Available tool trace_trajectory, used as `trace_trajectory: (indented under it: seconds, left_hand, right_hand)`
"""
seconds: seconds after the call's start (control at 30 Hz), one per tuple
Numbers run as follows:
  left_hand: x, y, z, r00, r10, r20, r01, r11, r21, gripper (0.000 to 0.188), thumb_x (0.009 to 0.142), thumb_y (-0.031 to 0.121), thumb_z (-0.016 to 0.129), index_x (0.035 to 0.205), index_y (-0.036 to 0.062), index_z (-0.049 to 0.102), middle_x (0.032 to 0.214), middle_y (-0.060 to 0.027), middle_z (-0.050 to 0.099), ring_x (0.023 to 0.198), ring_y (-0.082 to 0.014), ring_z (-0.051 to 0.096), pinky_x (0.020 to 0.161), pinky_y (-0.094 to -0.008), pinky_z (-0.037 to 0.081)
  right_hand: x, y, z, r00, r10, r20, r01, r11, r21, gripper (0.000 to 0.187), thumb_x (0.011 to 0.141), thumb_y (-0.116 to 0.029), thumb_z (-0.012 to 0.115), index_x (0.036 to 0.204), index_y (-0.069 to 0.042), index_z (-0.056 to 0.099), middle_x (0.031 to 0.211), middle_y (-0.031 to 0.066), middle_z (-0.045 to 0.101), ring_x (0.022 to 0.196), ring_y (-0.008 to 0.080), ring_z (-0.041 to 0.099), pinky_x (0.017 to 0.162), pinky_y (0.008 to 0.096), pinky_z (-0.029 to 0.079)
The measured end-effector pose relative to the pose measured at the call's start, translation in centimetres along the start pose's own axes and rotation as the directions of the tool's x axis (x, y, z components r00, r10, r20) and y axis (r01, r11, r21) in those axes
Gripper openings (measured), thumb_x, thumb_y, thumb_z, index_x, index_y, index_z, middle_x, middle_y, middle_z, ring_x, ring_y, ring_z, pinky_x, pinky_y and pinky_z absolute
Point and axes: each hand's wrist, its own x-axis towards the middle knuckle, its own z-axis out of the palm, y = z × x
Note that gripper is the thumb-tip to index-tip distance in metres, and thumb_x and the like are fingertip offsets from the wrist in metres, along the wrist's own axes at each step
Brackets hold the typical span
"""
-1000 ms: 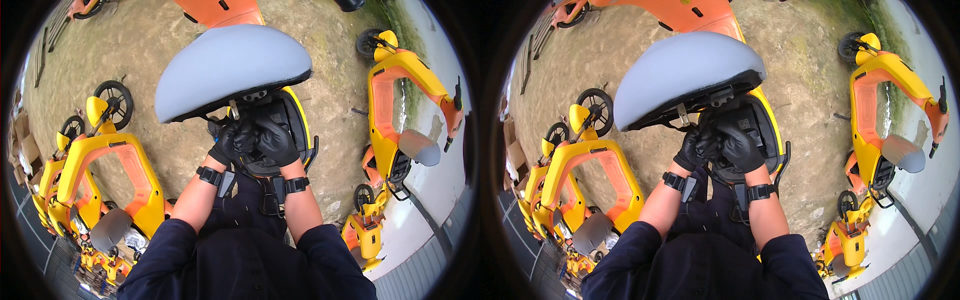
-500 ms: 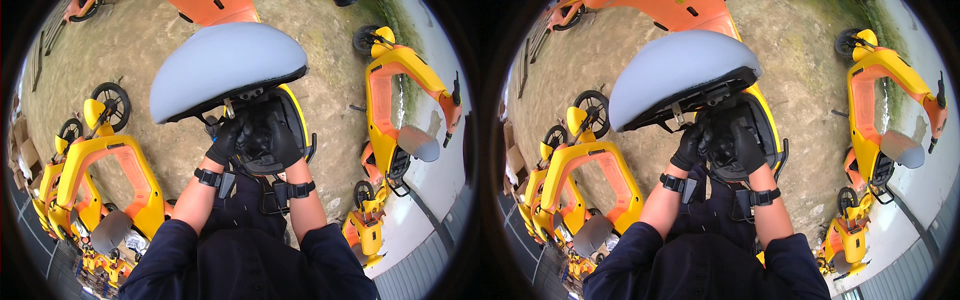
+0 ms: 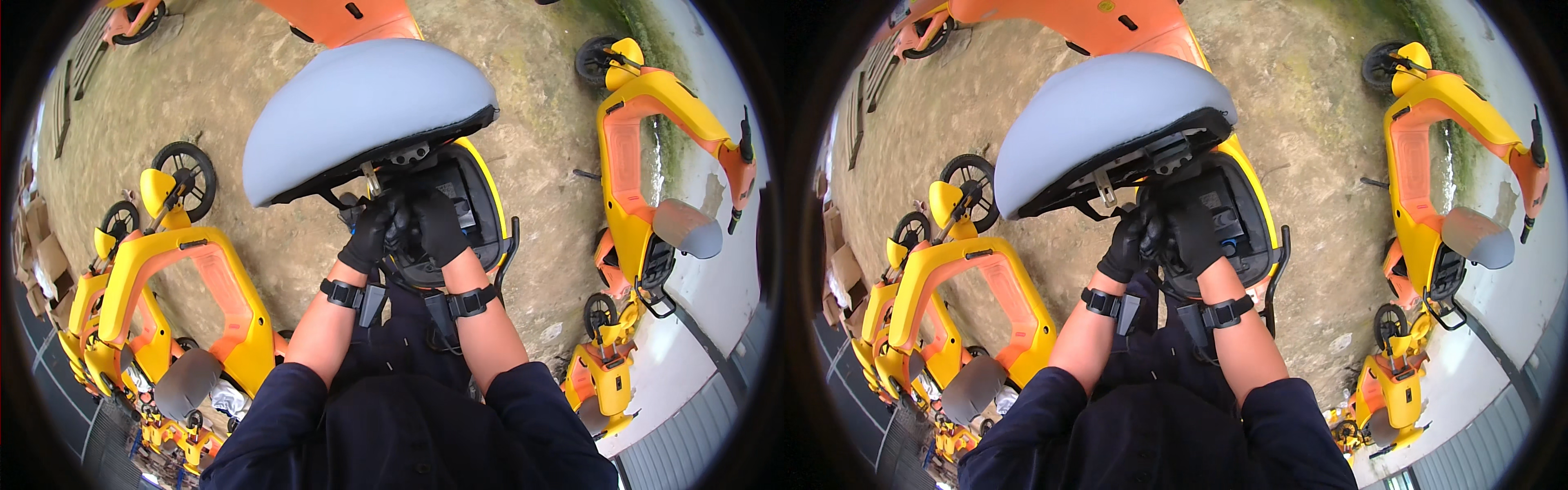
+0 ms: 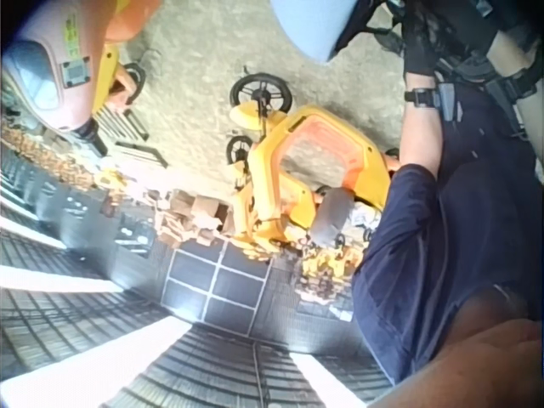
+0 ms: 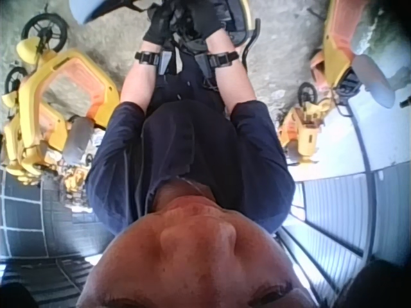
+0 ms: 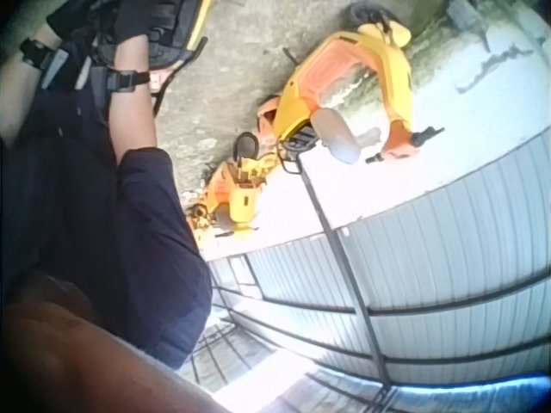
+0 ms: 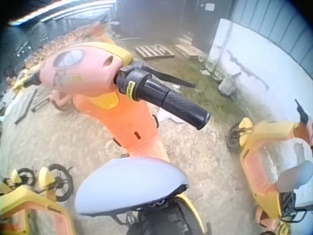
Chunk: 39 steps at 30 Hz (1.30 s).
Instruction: The person attaches a padded seat and a reflective cover to an electric scooter frame by hand, fitting the components onto the rear mounting points and securing them into place.
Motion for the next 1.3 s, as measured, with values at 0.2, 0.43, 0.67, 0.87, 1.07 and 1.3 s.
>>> trace_trajectory:
  seconds: [0.2, 0.43, 0.67, 0.87, 1.07, 1.3]
  left_hand:
    - [0.4, -0.9, -1.3, 0.990, -0.014, 0.139, 0.047, 0.970, -0.240, 0.040, 0.088, 0.038, 0.042, 0.060, 0.0096, 0.038, 0.040, -0.0006, 0.032, 0.037, -0.0121, 0.035, 0.053, -0.0287, 0.043]
    - [0.4, -0.2, -0.3, 0.996, -0.061, 0.066, 0.082, 0.908, -0.411, 0.038, 0.089, 0.038, 0.040, 0.065, 0.0084, 0.042, 0.043, 0.0014, 0.030, 0.033, -0.0109, 0.028, 0.038, -0.0204, 0.033]
    - [0.9, 2.5, 0.5, 0.893, -0.322, -0.313, 0.423, 0.839, 0.342, 0.025, 0.088, 0.026, 0.047, 0.075, 0.0058, 0.053, 0.058, -0.0017, 0.050, 0.056, -0.0097, 0.048, 0.057, -0.0231, 0.040]
    - [1.8, 2.0, 1.4, 0.993, 0.034, -0.114, 0.028, 0.862, 0.506, 0.024, 0.086, 0.026, 0.051, 0.087, 0.0036, 0.059, 0.075, -0.0011, 0.054, 0.068, -0.0075, 0.047, 0.061, -0.0228, 0.042]
    - [1.3, 1.2, -0.8, 0.966, -0.244, -0.090, 0.255, 0.958, 0.132, 0.020, 0.086, 0.023, 0.051, 0.086, 0.0041, 0.058, 0.074, -0.0008, 0.054, 0.068, -0.0093, 0.048, 0.062, -0.0249, 0.042]
    - [2.4, -2.1, 1.8, 0.871, 0.452, -0.194, -0.333, 0.832, 0.443, 0.034, 0.089, 0.026, 0.044, 0.061, 0.0088, 0.049, 0.047, 0.0020, 0.040, 0.041, -0.0091, 0.037, 0.040, -0.0223, 0.030]
  right_hand:
    - [-0.2, -1.6, -1.4, 0.990, -0.125, 0.061, 0.103, 0.952, 0.288, 0.028, 0.072, 0.002, 0.055, 0.099, 0.000, 0.055, 0.095, 0.0150, 0.059, 0.089, 0.0245, 0.057, 0.076, 0.0317, 0.046]
    - [-2.4, 0.4, -0.7, 0.987, 0.142, 0.072, -0.155, 0.745, 0.649, 0.035, 0.073, 0.004, 0.059, 0.107, 0.003, 0.049, 0.102, 0.0135, 0.057, 0.093, 0.0199, 0.055, 0.080, 0.0298, 0.046]
    - [-0.9, -0.9, -2.6, 0.862, 0.172, 0.478, -0.495, 0.072, 0.866, 0.016, 0.078, -0.003, 0.051, 0.094, 0.000, 0.053, 0.087, 0.0112, 0.057, 0.082, 0.0213, 0.056, 0.073, 0.0323, 0.045]
    - [0.3, -1.3, -4.4, 0.989, 0.014, 0.144, -0.019, 0.999, 0.032, 0.017, 0.081, -0.008, 0.047, 0.094, 0.002, 0.051, 0.091, 0.0160, 0.056, 0.086, 0.0271, 0.055, 0.073, 0.0339, 0.044]
    - [-1.8, -2.3, -5.1, 0.992, -0.058, 0.109, 0.068, 0.993, -0.093, 0.026, 0.077, -0.009, 0.056, 0.101, 0.000, 0.052, 0.090, 0.0159, 0.056, 0.084, 0.0271, 0.055, 0.074, 0.0342, 0.043]
    - [-0.6, -4.4, -4.5, 0.984, 0.170, 0.056, -0.177, 0.971, 0.163, 0.028, 0.076, -0.005, 0.058, 0.104, -0.001, 0.056, 0.092, 0.0139, 0.057, 0.083, 0.0195, 0.056, 0.070, 0.0277, 0.044]
